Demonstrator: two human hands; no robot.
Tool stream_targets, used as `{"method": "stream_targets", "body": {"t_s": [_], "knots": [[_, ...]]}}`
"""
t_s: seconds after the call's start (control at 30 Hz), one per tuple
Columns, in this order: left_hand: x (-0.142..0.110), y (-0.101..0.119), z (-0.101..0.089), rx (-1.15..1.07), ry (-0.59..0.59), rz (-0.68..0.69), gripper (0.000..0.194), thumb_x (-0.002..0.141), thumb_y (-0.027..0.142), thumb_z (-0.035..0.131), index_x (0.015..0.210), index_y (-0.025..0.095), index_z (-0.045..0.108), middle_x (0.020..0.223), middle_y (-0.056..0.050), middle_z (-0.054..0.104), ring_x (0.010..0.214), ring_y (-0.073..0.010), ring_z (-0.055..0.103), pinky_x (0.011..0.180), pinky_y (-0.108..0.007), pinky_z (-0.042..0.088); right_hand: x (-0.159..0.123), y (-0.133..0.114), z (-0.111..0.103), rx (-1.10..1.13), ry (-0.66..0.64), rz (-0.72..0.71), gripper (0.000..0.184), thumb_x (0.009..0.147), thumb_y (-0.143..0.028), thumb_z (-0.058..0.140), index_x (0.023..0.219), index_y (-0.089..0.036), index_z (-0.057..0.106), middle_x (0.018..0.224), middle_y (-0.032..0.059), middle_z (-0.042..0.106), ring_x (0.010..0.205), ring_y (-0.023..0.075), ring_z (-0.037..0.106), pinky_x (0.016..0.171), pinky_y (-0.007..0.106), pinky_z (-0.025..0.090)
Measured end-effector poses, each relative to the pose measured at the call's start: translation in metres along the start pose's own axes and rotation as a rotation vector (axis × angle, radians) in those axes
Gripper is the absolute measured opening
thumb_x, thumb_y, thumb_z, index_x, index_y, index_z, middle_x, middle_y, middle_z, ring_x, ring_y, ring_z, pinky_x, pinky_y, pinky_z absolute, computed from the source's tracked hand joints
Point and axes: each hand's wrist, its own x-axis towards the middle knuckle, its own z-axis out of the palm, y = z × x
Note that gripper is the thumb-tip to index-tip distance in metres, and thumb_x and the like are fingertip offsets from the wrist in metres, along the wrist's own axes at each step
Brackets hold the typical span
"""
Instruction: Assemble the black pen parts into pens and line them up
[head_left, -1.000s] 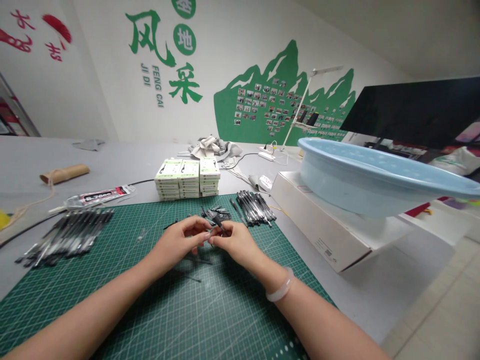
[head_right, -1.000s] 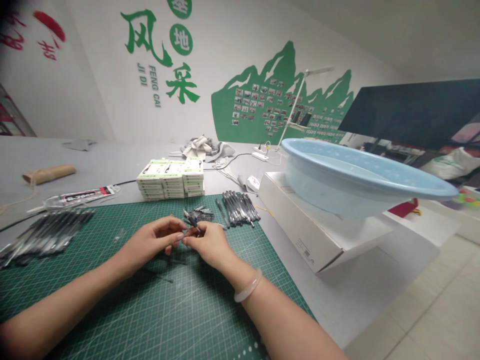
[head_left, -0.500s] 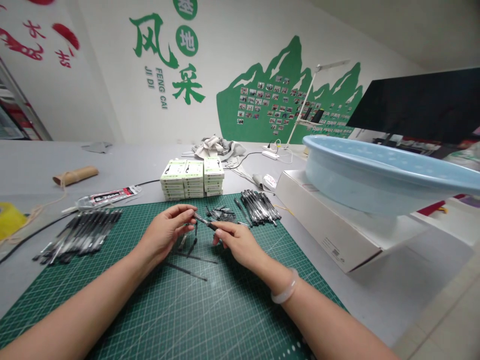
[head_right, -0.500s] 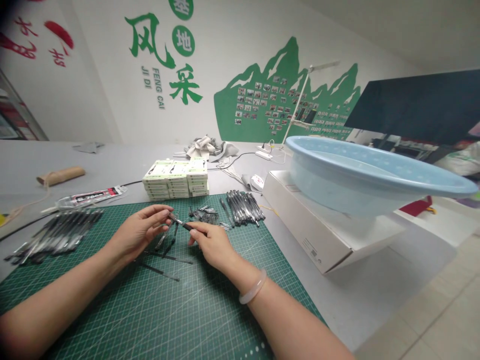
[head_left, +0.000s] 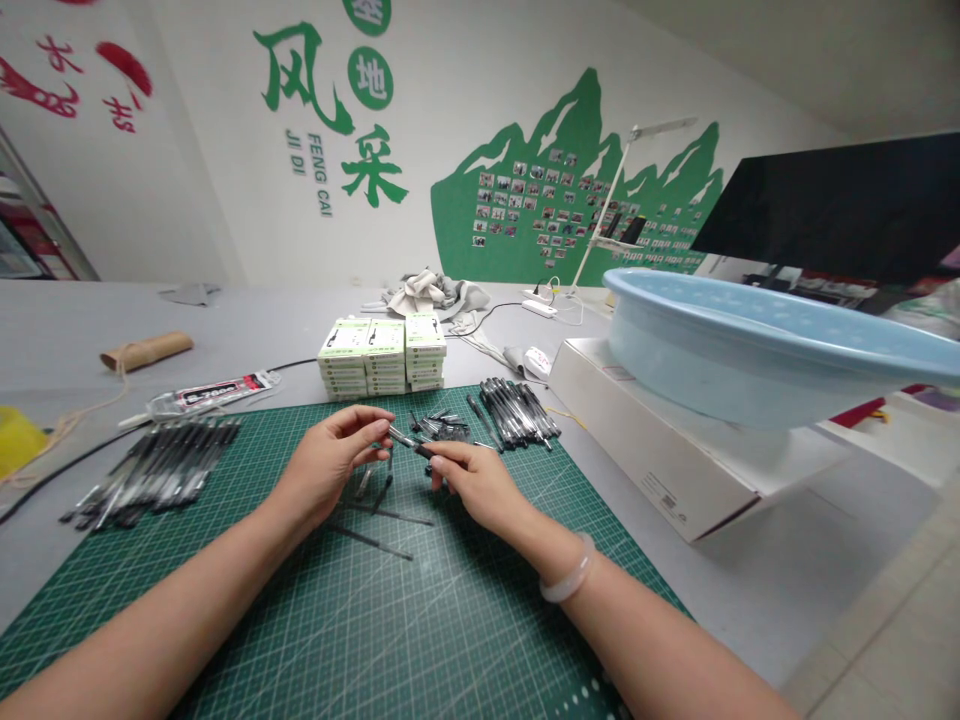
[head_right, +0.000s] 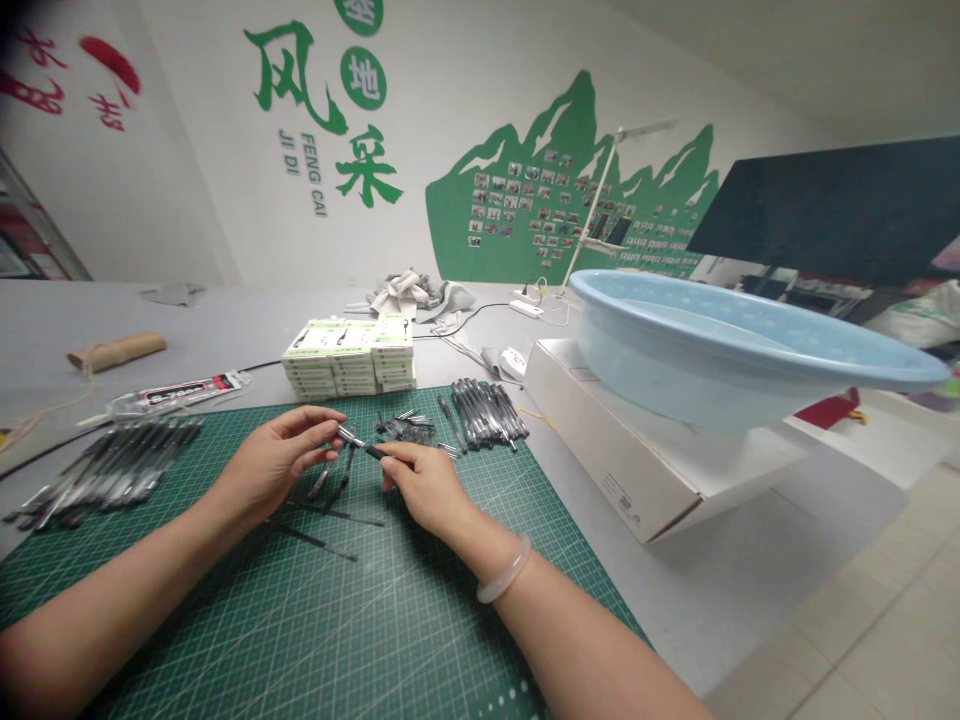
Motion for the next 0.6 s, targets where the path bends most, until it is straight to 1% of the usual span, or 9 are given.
{"method": "stream_targets", "body": {"t_s": [0.13,0.2,0.27,0.33,0.4,0.5,0.6], "knots": [[-0.004,0.0004,0.0053,0.061,-0.034,0.001,0.032,0.067,0.038,0.081,0.089,0.018,0.073,0.085,-0.004,0.07,0.077,-0.0173,0.065,0.072,-0.029,0.054,-0.001,-0.001,0.0009,-0.002,0.003,-0.012,0.022,0.089,-0.024,0.055,0.1,-0.022,0.073,0.067,-0.0014,0.066,0.064,0.0144,0.056,0.064,0.026,0.042],[-0.005,0.0007,0.007,0.073,-0.042,-0.001,0.031,0.067,0.037,0.081,0.089,0.018,0.073,0.084,-0.004,0.07,0.077,-0.0176,0.066,0.072,-0.029,0.054,-0.0009,-0.0008,0.0018,0.03,0.022,-0.006,0.016,0.087,-0.024,0.057,0.094,-0.021,0.071,0.066,-0.0019,0.065,0.063,0.014,0.056,0.063,0.026,0.042],[-0.005,0.0008,0.0072,0.069,-0.046,-0.008,0.031,0.067,0.036,0.082,0.09,0.019,0.072,0.083,-0.002,0.07,0.075,-0.0164,0.066,0.072,-0.029,0.054,-0.0004,-0.0007,0.0027,0.066,0.075,-0.001,0.01,0.081,-0.023,0.064,0.09,-0.021,0.068,0.069,-0.0025,0.064,0.062,0.013,0.055,0.062,0.025,0.041],[-0.0042,0.0003,0.0062,0.059,-0.049,-0.013,0.03,0.067,0.036,0.082,0.09,0.019,0.071,0.083,-0.001,0.07,0.074,-0.0153,0.066,0.073,-0.028,0.054,0.0004,-0.001,0.0032,0.077,0.14,-0.003,0.015,0.072,-0.02,0.072,0.085,-0.02,0.065,0.073,-0.003,0.064,0.061,0.0118,0.053,0.061,0.025,0.041],[-0.0031,-0.0007,0.0047,0.051,-0.049,-0.012,0.029,0.068,0.035,0.081,0.089,0.019,0.07,0.083,-0.002,0.07,0.073,-0.0149,0.066,0.073,-0.028,0.054,0.0007,-0.0016,0.0032,0.084,0.171,0.008,0.016,0.067,-0.017,0.074,0.079,-0.02,0.063,0.072,-0.0032,0.063,0.06,0.0113,0.052,0.059,0.025,0.041],[-0.0024,-0.0021,0.0033,0.037,-0.045,-0.011,0.029,0.069,0.035,0.081,0.088,0.017,0.07,0.082,-0.002,0.07,0.072,-0.0144,0.066,0.072,-0.028,0.054,-0.0001,-0.0029,0.0028,0.153,0.152,0.053,0.011,0.07,-0.019,0.072,0.074,-0.019,0.061,0.062,-0.0039,0.059,0.054,0.0122,0.054,0.054,0.025,0.042],[-0.0032,-0.0024,0.0037,0.021,-0.044,-0.012,0.028,0.069,0.034,0.082,0.087,0.016,0.07,0.08,-0.002,0.069,0.07,-0.0138,0.065,0.072,-0.028,0.053,-0.0018,-0.0038,0.0026,0.187,0.152,0.044,0.008,0.072,-0.022,0.07,0.074,-0.019,0.062,0.058,-0.0038,0.057,0.05,0.0125,0.054,0.051,0.025,0.041]]}}
